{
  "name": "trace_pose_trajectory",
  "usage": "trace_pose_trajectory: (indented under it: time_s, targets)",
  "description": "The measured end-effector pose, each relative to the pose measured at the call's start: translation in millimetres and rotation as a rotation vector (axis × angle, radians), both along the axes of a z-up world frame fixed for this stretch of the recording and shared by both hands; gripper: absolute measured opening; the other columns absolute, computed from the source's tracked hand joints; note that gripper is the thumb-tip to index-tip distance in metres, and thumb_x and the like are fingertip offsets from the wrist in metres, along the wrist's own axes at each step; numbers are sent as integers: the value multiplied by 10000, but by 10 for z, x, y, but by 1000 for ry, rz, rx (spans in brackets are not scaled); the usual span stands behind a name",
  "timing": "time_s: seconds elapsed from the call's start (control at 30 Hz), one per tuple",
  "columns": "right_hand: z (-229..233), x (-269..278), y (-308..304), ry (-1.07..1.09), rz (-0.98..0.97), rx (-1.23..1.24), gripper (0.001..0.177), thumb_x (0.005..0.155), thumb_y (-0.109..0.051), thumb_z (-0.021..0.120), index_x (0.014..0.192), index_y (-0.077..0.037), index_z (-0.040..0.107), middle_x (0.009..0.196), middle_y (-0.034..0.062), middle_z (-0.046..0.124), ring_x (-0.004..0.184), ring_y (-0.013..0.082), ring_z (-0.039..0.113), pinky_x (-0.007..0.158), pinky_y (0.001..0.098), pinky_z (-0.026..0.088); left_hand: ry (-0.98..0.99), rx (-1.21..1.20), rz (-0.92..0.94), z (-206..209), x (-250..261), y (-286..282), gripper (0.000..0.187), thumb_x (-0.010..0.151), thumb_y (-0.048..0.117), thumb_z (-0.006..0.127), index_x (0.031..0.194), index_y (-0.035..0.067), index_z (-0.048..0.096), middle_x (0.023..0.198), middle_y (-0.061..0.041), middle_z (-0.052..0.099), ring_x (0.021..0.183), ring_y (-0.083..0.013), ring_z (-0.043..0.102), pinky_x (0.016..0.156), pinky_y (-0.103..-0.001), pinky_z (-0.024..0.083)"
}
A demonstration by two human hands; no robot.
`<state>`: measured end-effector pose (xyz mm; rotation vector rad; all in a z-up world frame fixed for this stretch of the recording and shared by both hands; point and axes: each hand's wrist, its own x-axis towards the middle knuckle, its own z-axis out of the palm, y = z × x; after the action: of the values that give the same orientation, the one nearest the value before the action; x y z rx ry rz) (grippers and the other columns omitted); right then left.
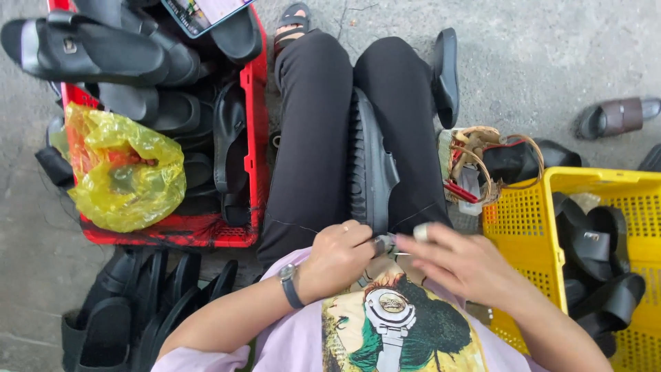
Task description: Hand-sewing the sole of a shoe using a needle and thread to repair or reinforce it.
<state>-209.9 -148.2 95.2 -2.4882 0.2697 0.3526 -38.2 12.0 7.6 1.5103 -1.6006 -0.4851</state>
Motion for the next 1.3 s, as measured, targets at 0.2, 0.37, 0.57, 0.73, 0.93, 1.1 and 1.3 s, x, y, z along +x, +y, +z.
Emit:
trace_pose_trajectory:
  time_s: [0.2, 0.37, 0.57, 0.73, 0.93, 1.1, 1.3]
  targets:
    - [-513, 91, 166, -390, -406, 307, 465, 744, -200, 754, 1200, -195, 661, 782, 30, 641, 446, 202, 601, 392, 291, 467, 55, -68, 12, 242, 143, -67, 268, 850, 258, 700, 689, 78, 585, 948, -5, 605, 1013, -257, 548, 748, -359, 382]
    - [-508, -11, 303, -333, -512, 669, 55, 740, -59, 711, 761, -105, 733, 550, 10, 554, 441, 145, 517, 419, 252, 435, 185, 151, -68, 275, 152, -81, 194, 821, 257, 723, 741, 98, 644, 836, -25, 658, 1059, -245, 535, 782, -355, 372]
    - [-394, 105, 340, -390, -524, 715, 23, 780, -73, 688, 766, -82, 705, 561, 67, 578, 484, 175, 546, 468, 302, 456, 333, 158, 23, 192, 169, -59, 124, 806, 227, 753, 855, 131, 692, 863, 1, 665, 981, -229, 549, 746, -329, 371]
    - [-546, 43, 348, -399, -583, 760, 38, 777, -52, 685, 792, -57, 719, 586, 70, 630, 545, 135, 580, 508, 296, 468, 282, 197, -51, 326, 182, -53, 151, 812, 260, 732, 818, 122, 670, 873, -7, 643, 1012, -246, 532, 775, -335, 392]
    - [-265, 175, 296, -309, -381, 680, 295, 869, -89, 619, 1163, -72, 600, 956, 62, 550, 713, 133, 540, 671, 259, 427, 147, 146, -61, 753, 216, -82, 262, 782, 144, 775, 676, 55, 552, 933, 23, 639, 932, -259, 475, 791, -413, 349]
    - [-369, -148, 140, -282, -1056, 1254, 188, 614, 104, 722, 752, -21, 693, 636, 118, 691, 410, 82, 502, 308, 233, 397, 312, 4, 32, 689, 259, -174, 398, 840, 272, 706, 1044, -24, 535, 1193, -190, 483, 1163, -364, 490, 1017, -456, 419]
    - [156, -784, -1767, -940, -1677, 901, 220, 851, -415, 548, 974, -265, 653, 402, -55, 230, 306, 114, 268, 302, 260, 183, 254, 362, 77, 166, 223, -299, 1012, 687, 405, 828, 1423, -11, 270, 1479, -295, 175, 1412, -403, 183, 1150, -398, 166]
